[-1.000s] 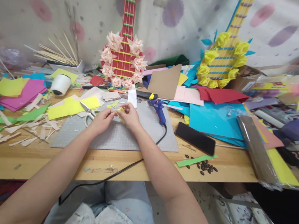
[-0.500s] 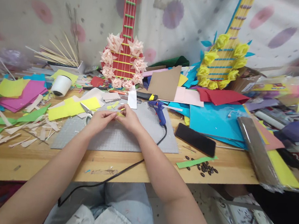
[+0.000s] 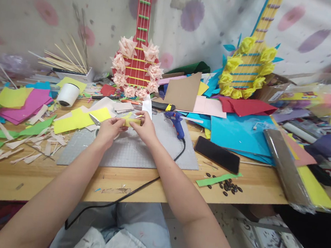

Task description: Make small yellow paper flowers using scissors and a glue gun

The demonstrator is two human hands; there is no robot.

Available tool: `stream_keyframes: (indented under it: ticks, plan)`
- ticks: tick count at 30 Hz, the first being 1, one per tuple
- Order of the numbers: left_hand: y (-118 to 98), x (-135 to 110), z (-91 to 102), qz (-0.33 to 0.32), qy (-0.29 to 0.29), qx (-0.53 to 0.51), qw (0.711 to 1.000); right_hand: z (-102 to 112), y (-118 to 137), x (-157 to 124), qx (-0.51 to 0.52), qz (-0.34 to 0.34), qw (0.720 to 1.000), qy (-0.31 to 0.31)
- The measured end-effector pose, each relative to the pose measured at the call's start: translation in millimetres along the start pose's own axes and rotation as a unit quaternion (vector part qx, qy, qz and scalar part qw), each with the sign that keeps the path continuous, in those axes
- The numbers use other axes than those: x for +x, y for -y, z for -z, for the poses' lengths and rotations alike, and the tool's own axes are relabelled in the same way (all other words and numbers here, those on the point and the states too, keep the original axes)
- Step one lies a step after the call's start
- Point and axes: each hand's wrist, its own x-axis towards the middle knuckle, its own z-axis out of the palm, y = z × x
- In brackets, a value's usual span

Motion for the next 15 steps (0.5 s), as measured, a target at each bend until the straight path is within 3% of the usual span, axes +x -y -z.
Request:
stream_keyframes:
  ticks: [3, 5, 8, 15]
  plan:
    - [-2.9, -1.2, -3.1, 0.023, -0.017, -0.100, 0.995, -1.1, -2.4, 1.0, 0.125, -0.061, 0.990, -0.007]
    - [-4.1, -2.6, -5.2, 0.012, -0.017, -0.136, 0.991, -4.5, -3.3, 0.4, 0.157, -0.079, 0.984, 0.005]
    - [-3.6, -4.7, -10.6, 0.005, -0.006, -0.163, 0.987, -12.6, -4.1, -0.6, 0.146, -0.062, 0.987, 0.024]
    - [0.9, -7.9, -22.1, 0.029, 0.028, -0.222, 0.974, -17.0, -6.0, 1.2, 0.179, -0.026, 0.983, -0.024]
